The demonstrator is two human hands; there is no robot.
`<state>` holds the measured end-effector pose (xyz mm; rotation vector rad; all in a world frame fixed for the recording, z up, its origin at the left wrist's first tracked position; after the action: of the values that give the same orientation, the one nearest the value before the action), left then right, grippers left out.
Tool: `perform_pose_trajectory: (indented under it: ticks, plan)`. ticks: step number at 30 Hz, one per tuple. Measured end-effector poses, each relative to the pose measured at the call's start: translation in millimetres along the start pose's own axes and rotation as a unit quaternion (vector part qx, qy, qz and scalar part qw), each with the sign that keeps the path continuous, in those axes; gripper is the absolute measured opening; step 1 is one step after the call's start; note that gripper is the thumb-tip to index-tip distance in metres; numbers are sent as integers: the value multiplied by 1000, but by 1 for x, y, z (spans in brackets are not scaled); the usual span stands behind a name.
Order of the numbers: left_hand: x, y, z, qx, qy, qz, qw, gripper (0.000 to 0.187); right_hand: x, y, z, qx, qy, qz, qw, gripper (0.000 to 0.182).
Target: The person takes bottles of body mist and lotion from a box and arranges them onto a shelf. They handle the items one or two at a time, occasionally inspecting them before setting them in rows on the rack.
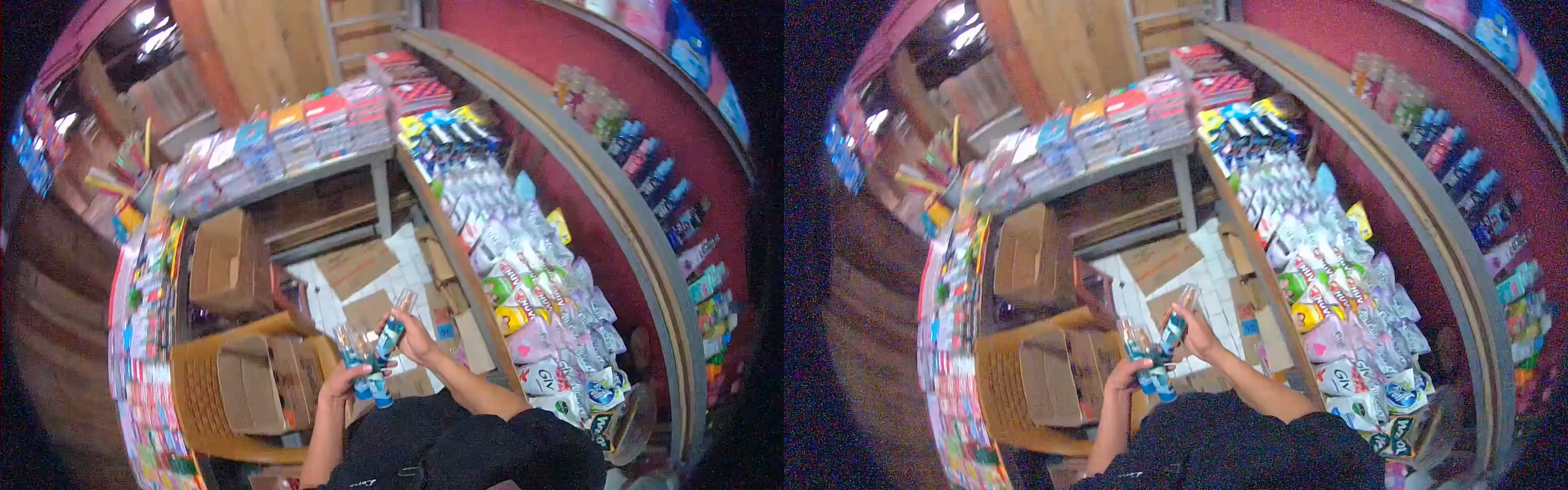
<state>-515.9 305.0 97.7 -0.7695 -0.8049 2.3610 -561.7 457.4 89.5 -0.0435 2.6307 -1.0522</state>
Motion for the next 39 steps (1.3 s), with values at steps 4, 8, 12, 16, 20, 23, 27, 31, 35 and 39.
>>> perform_pose_trajectory:
  ticks: [4, 8, 12, 16, 20, 23, 27, 31, 35, 39]
  plan:
    - [42, 22, 19, 74, 30, 8, 997, 60, 16, 27, -29, -144, 88, 62, 984, 31]
    - [90, 29, 53, 78, 21, -53, 995, 55, 33, 38, -80, -227, 131, 101, 960, 37]
    - [143, 33, 95, 81, 52, -92, 991, 56, 52, 34, -124, -251, 142, 128, 949, 36]
    - [190, 26, 155, 130, 27, -162, 978, 56, 78, 4, -180, -287, 214, 180, 916, 31]
    - [239, 9, 209, 70, -5, -166, 984, 60, 97, -28, -231, -281, 293, 227, 885, 27]
    - [268, -27, 249, 91, 15, -212, 973, 54, 110, -27, -262, -245, 328, 212, 887, 27]
    - [321, -54, 269, 51, 14, -238, 970, 53, 112, -44, -323, -233, 349, 219, 881, 26]
    - [365, -83, 277, -8, 58, -294, 954, 51, 112, -53, -376, -311, 380, 252, 834, 26]
    - [400, -111, 289, -2, 49, -292, 955, 54, 122, -43, -416, -366, 384, 248, 811, 29]
    - [426, -146, 318, 56, -14, -299, 953, 52, 133, -44, -455, -393, 405, 232, 792, 32]
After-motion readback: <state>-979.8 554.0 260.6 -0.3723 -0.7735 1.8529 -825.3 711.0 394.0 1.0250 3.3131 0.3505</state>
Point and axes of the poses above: each hand's wrist, its own x-axis towards the middle knuckle, its own y-axis out of the back of the hand, z = x × y, the point moved 6 cm from there along x, towards the middle knuckle, and after that the axes turned 4 degrees about z, right-handed, at the moved point
